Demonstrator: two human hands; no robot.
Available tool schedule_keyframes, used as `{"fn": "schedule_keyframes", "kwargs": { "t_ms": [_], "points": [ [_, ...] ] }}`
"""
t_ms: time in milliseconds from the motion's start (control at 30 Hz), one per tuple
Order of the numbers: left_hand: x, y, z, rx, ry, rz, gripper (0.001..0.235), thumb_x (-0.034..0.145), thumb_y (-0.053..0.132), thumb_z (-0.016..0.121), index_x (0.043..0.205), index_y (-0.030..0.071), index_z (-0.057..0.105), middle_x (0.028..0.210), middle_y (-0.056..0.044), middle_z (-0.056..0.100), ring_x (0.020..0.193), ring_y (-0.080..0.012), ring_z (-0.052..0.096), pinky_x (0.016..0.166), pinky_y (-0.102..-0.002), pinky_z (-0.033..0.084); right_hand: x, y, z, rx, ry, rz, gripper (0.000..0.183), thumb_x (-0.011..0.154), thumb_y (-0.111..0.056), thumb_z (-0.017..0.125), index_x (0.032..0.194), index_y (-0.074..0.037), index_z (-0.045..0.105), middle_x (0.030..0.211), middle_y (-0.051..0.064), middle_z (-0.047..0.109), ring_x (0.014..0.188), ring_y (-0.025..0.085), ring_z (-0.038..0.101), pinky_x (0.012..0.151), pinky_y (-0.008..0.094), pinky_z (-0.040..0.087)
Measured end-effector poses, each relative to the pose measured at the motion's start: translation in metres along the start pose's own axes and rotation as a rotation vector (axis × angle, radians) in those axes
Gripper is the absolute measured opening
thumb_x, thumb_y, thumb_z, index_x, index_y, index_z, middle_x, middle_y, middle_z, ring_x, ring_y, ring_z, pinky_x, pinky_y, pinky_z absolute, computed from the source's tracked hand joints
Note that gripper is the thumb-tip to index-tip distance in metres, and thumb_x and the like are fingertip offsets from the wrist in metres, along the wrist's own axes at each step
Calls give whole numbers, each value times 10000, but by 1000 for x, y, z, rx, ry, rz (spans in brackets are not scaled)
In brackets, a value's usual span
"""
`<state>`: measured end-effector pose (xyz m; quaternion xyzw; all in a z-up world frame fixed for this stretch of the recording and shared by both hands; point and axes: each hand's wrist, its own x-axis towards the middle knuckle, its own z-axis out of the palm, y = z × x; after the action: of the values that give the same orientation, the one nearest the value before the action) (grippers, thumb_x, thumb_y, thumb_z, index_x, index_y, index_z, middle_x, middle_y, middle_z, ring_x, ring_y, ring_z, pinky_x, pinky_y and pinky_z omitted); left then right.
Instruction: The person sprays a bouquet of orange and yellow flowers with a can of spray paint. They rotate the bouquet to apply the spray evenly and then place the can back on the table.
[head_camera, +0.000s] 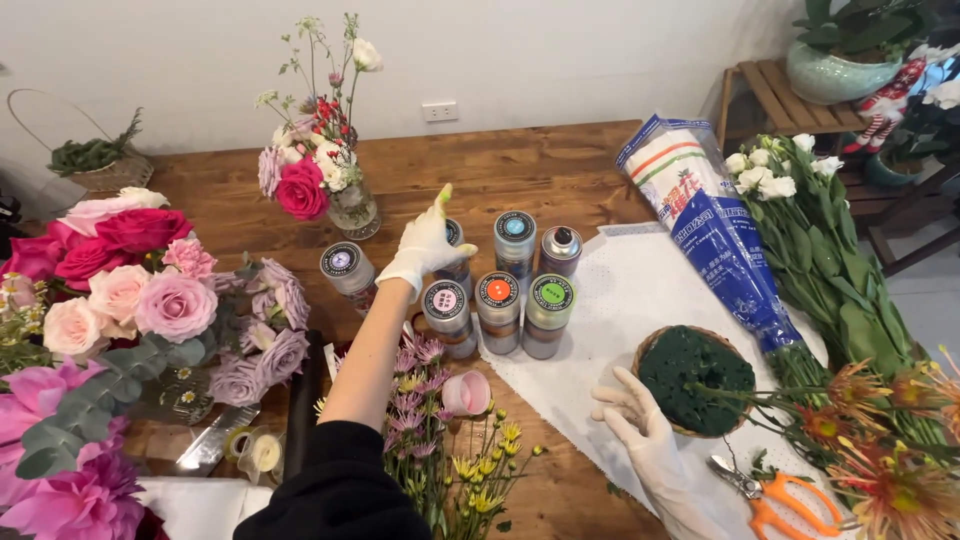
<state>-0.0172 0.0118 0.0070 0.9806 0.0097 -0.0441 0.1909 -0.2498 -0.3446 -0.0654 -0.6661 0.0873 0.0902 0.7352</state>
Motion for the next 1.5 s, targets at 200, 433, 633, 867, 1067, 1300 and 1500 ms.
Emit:
{"fn": "schedule_keyframes", "kwargs": {
  "t_ms": [200, 433, 633, 867, 1067, 1300, 1500],
  "points": [
    [9, 78, -16, 98, -51, 257, 899, 761, 511, 733, 1526, 216, 364, 1307, -141, 607, 1223, -297, 555, 1085, -493, 349, -4, -7, 6, 23, 2, 17, 594, 879, -72, 617, 1460, -74, 494, 1147, 188, 735, 856, 280, 711, 921, 388, 550],
    [17, 109, 7, -95, -79, 66, 590, 735, 236, 716, 1289, 149, 532, 1252, -152, 534, 1081, -369, 612, 854, -480, 540, -6, -10, -13, -44, -34, -7, 603, 891, -90, 597, 1479, -101, 465, 1191, 181, 725, 923, 313, 732, 984, 406, 535],
    [-79, 153, -93, -112, 388, 184, 660, 691, 395, 696, 1308, 210, 553, 1121, -101, 524, 1091, -308, 536, 786, -502, 527, -21, -71, 4, -310, 3, -171, 700, 766, -195, 737, 1436, -206, 533, 1340, 13, 685, 1261, 156, 609, 1103, 362, 425],
    [-240, 215, -68, -315, 545, 651, 619, 724, 505, 667, 1286, 281, 537, 1081, -22, 548, 1023, -240, 607, 810, -397, 549, -35, -136, 26, -414, 18, -722, 1404, 438, -292, 919, 1596, -186, 132, 1406, 262, 489, 1301, 401, 501, 1126, 508, 370],
    [-299, 232, -42, -520, 110, 269, 516, 703, 538, 598, 1120, 234, 598, 1009, -28, 650, 942, -274, 674, 810, -409, 498, -89, -118, 7, -417, -163, -459, 1163, 553, -146, 875, 1551, -107, 279, 1492, 88, 491, 1342, 151, 460, 1130, 315, 332],
    [-322, 227, 33, -983, 145, 204, 281, 720, 353, 729, 965, 218, 700, 952, 64, 735, 901, -60, 647, 863, -255, 513, -129, -95, -30, -811, -97, -262, 1160, 489, -281, 940, 1514, -325, 398, 1384, 5, 657, 1275, 126, 621, 1040, 263, 459],
    [-296, 173, 49, -1407, 29, -510, 676, 739, 470, 667, 1321, 128, 633, 1328, -13, 640, 1228, -107, 560, 1135, -250, 332, -126, -42, -88, -357, 29, -473, 1137, 526, -179, 882, 1519, -87, 335, 1521, 106, 455, 1384, 203, 450, 1174, 357, 319]
  ]
}}
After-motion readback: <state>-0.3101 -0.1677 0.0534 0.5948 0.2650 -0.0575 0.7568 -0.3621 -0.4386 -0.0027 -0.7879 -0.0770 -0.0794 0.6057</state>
